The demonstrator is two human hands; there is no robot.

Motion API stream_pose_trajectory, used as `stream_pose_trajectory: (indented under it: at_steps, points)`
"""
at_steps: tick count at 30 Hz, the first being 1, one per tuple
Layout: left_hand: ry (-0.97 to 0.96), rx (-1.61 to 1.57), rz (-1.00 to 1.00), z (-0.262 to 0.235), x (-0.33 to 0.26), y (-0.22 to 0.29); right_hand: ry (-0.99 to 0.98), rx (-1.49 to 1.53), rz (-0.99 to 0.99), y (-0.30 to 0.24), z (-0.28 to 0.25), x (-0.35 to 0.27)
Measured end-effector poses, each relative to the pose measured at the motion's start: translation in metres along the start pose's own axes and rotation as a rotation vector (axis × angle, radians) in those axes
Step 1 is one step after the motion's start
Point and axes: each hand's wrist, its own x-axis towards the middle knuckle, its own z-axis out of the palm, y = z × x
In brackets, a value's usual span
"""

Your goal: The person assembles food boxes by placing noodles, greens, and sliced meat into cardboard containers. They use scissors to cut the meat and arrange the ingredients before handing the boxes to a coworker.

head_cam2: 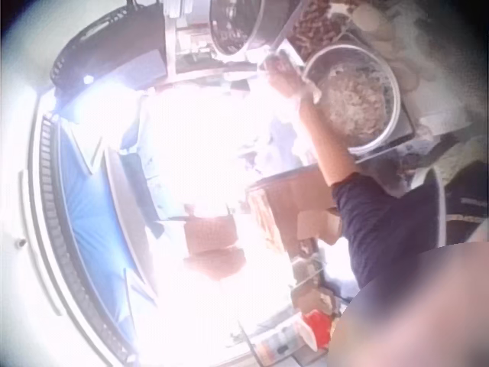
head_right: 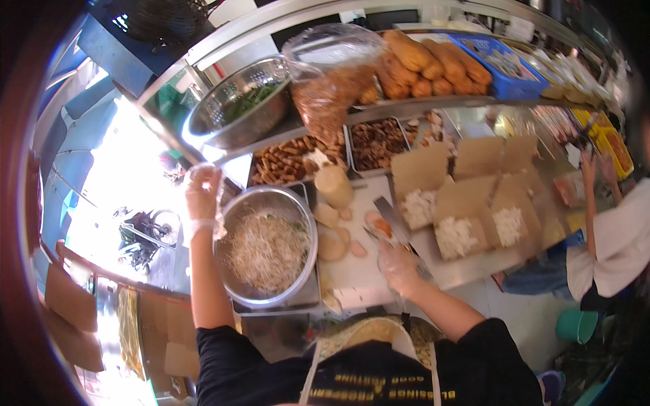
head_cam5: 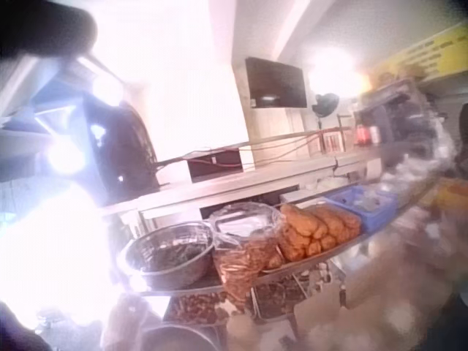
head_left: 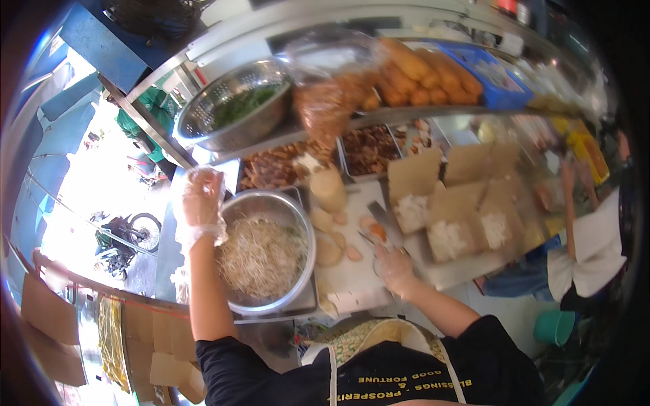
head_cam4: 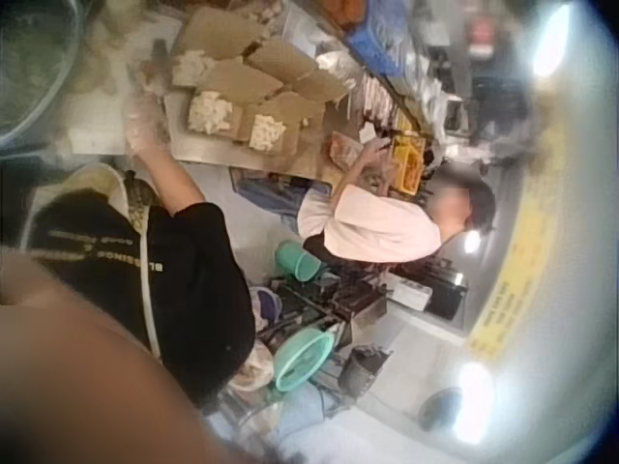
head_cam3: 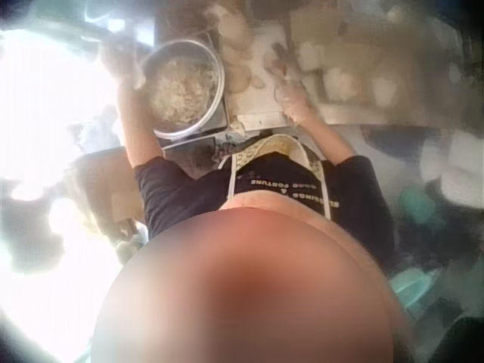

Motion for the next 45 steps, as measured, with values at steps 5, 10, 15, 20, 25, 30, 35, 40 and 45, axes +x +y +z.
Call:
stream_pose_trajectory:
  at_steps: [5,10,15,20,25,30,35,40,45]
  points:
    - [-0.034,0.201,0.134,0.003,0.144,-0.008,-0.185,0.007,0.065,0.010,-0.003,0.014]
    - [-0.797,0.344,0.202,0.051,0.212,0.031,-0.218,0.160,-0.028,0.019,-0.057,0.006]
    - [-1.104,0.566,0.302,0.107,0.212,0.064,-0.448,0.395,0.038,0.010,-0.124,0.036]
    - [-1.444,0.809,0.392,0.103,0.248,0.043,-0.609,0.419,0.038,0.006,-0.155,0.066]
    - [-1.201,0.616,-0.220,0.079,0.283,0.009,-0.628,0.454,-0.120,0.019,-0.140,0.086]
    - [-1.112,0.583,0.090,0.117,0.290,0.019,-0.600,0.490,-0.140,0.027,-0.128,0.098]
    - [-1.111,0.515,0.412,0.171,0.263,0.026,-0.628,0.554,-0.084,0.024,-0.125,0.111]
    - [-1.171,0.394,-0.205,0.159,0.297,-0.019,-0.702,0.656,-0.019,0.027,-0.125,0.123]
    - [-1.149,-0.061,-0.616,0.126,0.332,-0.113,-0.690,0.682,0.001,0.028,-0.126,0.125]
